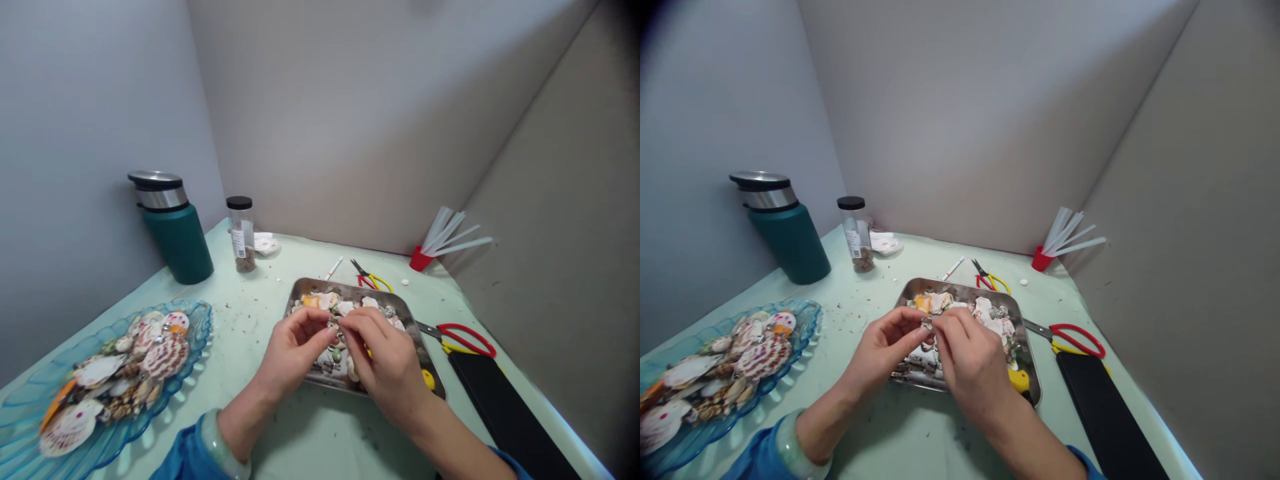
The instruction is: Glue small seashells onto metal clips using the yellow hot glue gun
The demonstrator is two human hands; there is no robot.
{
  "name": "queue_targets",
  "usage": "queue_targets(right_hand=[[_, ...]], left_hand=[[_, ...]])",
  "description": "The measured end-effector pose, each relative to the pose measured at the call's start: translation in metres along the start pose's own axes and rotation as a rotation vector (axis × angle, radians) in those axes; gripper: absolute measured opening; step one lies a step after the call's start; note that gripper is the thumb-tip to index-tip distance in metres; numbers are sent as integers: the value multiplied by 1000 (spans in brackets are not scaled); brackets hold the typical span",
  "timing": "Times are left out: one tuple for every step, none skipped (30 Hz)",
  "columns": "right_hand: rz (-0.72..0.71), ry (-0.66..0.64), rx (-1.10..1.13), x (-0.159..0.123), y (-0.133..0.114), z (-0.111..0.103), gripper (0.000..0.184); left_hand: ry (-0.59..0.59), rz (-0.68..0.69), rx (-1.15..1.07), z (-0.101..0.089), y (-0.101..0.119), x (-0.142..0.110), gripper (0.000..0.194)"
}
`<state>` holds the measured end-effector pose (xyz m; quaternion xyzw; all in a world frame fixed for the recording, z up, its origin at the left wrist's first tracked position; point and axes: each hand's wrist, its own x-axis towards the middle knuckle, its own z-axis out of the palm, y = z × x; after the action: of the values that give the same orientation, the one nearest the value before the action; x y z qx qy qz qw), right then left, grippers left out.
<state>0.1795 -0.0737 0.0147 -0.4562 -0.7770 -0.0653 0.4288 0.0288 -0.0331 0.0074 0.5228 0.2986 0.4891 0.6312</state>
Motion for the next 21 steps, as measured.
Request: queue_targets(right_hand=[[0, -2, 3, 0, 0, 0, 15], [4, -5, 12, 0, 0, 0, 15], [10, -7, 28, 0, 0, 0, 15], [19, -9, 45, 0, 0, 0, 16], [30, -8, 62, 1, 0, 0, 16], [42, -9, 75, 1, 0, 0, 15], [53, -9, 83, 1, 0, 0, 14], [61, -11, 86, 2, 0, -1, 13], [67, -18, 87, 2, 1, -1, 12], [71, -26, 85, 2, 1, -1, 11], [71, -35, 84, 2, 1, -1, 11], [71, -42, 82, 2, 1, -1, 11], [69, -44, 80, 1, 1, -1, 10], [67, -45, 77, 1, 1, -1, 10], [63, -43, 72, 1, 2, -1, 10], [58, -41, 68, 1, 2, -1, 10], [52, -40, 64, 1, 2, -1, 10], [49, -38, 59, 1, 2, -1, 10], [45, -37, 54, 1, 1, -2, 10], [40, -38, 48, 2, 1, -2, 10], [36, -38, 40, 2, 1, -2, 10]], left_hand=[[1, 5, 6, 0, 0, 0, 18], [4, 10, 11, 0, 0, 0, 18], [11, 16, 13, 0, 0, 0, 18], [17, 21, 12, 0, 0, 0, 18], [21, 24, 12, 0, 0, 0, 18], [24, 24, 11, 0, 1, 1, 18], [26, 24, 10, 0, 1, 1, 18], [25, 23, 10, 0, 2, 1, 17], [24, 23, 12, 1, 2, 1, 16], [23, 22, 15, 1, 3, 1, 15], [22, 22, 18, 2, 4, 1, 14], [24, 22, 19, 2, 5, 0, 13], [25, 22, 17, 2, 5, 0, 12], [26, 22, 13, 3, 6, 0, 11], [27, 25, 7, 3, 6, 0, 11], [27, 28, 2, 3, 6, 0, 11], [27, 34, -1, 3, 6, 0, 10], [26, 37, 0, 3, 6, 0, 10], [24, 39, 4, 3, 5, 0, 10], [22, 39, 10, 3, 5, 0, 10], [20, 36, 18, 2, 4, 0, 10]])
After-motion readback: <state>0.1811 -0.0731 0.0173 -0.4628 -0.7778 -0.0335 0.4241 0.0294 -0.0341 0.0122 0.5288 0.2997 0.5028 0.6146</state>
